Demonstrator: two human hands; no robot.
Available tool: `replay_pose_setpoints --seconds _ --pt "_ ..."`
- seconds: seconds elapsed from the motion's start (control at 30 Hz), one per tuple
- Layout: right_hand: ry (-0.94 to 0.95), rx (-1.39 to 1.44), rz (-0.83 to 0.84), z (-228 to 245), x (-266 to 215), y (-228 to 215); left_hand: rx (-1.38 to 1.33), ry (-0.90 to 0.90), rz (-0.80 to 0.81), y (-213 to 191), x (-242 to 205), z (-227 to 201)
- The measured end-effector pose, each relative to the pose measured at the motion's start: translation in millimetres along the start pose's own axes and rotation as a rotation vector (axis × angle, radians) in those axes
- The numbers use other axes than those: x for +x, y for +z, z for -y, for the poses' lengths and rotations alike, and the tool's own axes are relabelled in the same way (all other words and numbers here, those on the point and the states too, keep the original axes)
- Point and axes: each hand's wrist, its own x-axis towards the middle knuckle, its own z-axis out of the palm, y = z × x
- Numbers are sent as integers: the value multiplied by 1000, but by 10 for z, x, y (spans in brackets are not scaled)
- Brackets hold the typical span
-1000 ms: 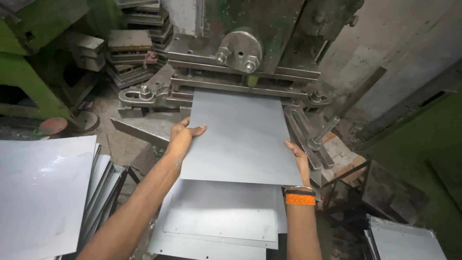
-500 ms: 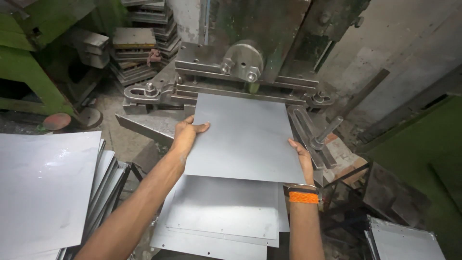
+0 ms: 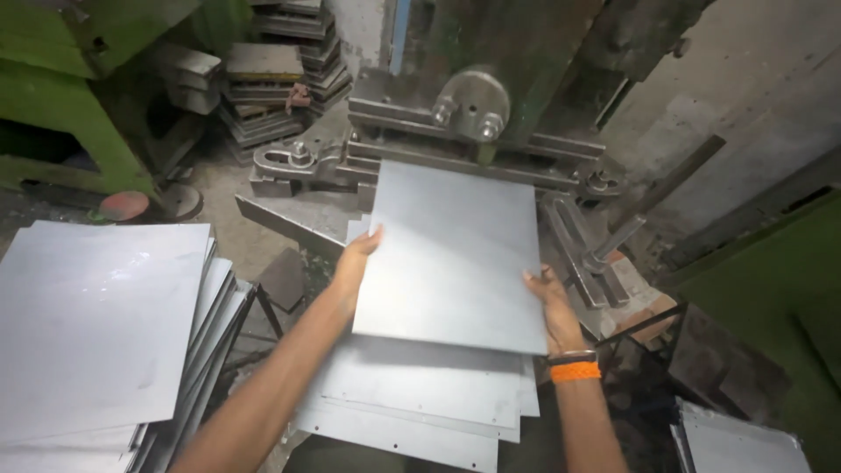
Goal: Operating a stamping machine to process metal sheets by feeding them into the press.
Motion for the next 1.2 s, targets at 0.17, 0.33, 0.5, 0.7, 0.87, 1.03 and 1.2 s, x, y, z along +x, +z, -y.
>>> replay_pose_setpoints --seconds 0.17,0.33,0.5,0.7,0.87,1.03,1.2 --pt "24 -466 156 220 3 144 -166 -204 -51 347 -1209 -237" --pt "-207 -951 464 578 180 1183 -73 -185 -56 160 -1320 -250" --pt "-575 -1631 462 528 -523 2025 65 -169 -44 -59 -1327 -204" --pt "-331 -1517 146 705 -907 1231 122 -312 116 -2925 903 1331" --pt "68 -760 -10 30 44 -433 102 -291 99 -2034 919 590" --pt "-31 -98 -4 260 -182 -78 129 -217 -45 214 -37 -364" --pt "39 20 -103 442 -182 344 441 -64 -80 625 33 -608"
